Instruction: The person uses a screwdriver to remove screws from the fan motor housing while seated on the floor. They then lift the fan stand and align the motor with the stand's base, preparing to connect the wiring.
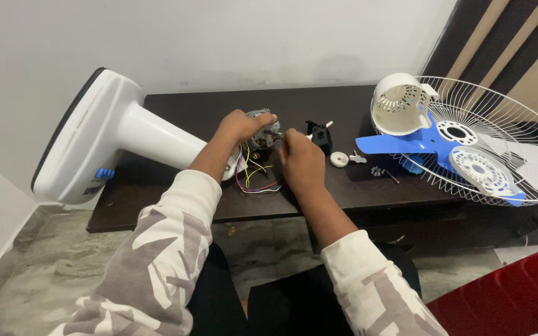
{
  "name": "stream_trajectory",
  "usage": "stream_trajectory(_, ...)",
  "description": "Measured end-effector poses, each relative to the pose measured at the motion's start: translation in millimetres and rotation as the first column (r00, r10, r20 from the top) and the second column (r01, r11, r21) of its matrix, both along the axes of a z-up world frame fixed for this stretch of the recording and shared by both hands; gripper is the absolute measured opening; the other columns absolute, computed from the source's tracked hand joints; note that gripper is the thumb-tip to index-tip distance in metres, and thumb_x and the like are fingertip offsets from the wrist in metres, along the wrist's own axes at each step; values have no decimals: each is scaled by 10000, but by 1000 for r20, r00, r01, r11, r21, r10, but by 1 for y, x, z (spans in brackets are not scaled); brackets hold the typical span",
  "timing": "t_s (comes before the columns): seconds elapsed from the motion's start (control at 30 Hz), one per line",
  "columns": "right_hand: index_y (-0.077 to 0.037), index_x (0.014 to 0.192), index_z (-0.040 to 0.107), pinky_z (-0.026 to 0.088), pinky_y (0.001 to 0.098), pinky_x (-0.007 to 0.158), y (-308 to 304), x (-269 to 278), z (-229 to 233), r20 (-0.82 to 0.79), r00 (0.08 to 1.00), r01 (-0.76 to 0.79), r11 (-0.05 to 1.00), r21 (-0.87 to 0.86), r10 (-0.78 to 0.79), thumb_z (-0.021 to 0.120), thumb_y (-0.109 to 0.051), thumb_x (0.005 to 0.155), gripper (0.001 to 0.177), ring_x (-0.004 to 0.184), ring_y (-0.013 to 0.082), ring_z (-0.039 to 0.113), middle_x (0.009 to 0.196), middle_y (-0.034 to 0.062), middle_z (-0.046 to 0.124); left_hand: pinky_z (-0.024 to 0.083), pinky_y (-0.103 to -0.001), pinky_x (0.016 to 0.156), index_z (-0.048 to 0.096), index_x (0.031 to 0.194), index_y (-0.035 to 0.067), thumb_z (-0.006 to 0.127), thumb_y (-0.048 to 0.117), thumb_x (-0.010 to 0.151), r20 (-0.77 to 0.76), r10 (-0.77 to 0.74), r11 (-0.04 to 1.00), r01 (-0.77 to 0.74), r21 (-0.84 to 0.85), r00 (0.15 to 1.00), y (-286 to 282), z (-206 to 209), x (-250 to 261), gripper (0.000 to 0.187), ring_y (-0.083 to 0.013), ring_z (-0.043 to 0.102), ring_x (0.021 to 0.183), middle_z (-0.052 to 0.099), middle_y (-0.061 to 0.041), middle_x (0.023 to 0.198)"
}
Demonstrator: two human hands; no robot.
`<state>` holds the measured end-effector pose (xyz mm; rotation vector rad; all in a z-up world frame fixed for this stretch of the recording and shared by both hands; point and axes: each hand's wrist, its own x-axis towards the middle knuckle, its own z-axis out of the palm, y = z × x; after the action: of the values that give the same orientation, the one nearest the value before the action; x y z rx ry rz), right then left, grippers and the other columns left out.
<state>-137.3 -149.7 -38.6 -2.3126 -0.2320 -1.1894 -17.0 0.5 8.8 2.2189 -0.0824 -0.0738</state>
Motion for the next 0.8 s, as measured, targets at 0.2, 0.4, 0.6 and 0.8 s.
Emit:
stream_trajectory(0.2,-65,917,605,527,420,658,0,3,-4,154,988,43,984,-175,-16,681,-94,883,88,777,302,666,860,83,613,575,-421,789,692,1083,-186,786,613,659,-9,-18,998,18,-59,1000,-1,-5,5,910,-320,774,928,758,-273,1017)
stream_trajectory(0.4,-70,959,665,532,495,667,1,2,4,-97,992,80,994,-72,-87,619,-226,963,163,720,369,692,777,154,701,570,-416,805,695,1088,-167,781,623,671,40,-29,1000,28,12,999,0,-3,2,897,-336,762,932,745,-287,1009)
stream_trajectory(0.6,-23,892,669,556,493,696,1,-1,7,-227,964,165,980,107,-138,604,-290,976,287,702,386,713,711,186,717,583,-427,808,691,1089,-174,781,613,643,33,-35,999,35,-23,999,-1,-1,-2,909,-340,785,953,757,-291,1017)
stream_trajectory(0.8,-20,827,696,563,465,670,-4,2,-1,-106,991,101,978,181,-83,702,-251,885,239,683,369,723,717,183,724,572,-418,828,650,1138,-174,804,629,663,98,-33,998,28,49,995,-1,-2,1,946,-355,747,985,715,-307,1057)
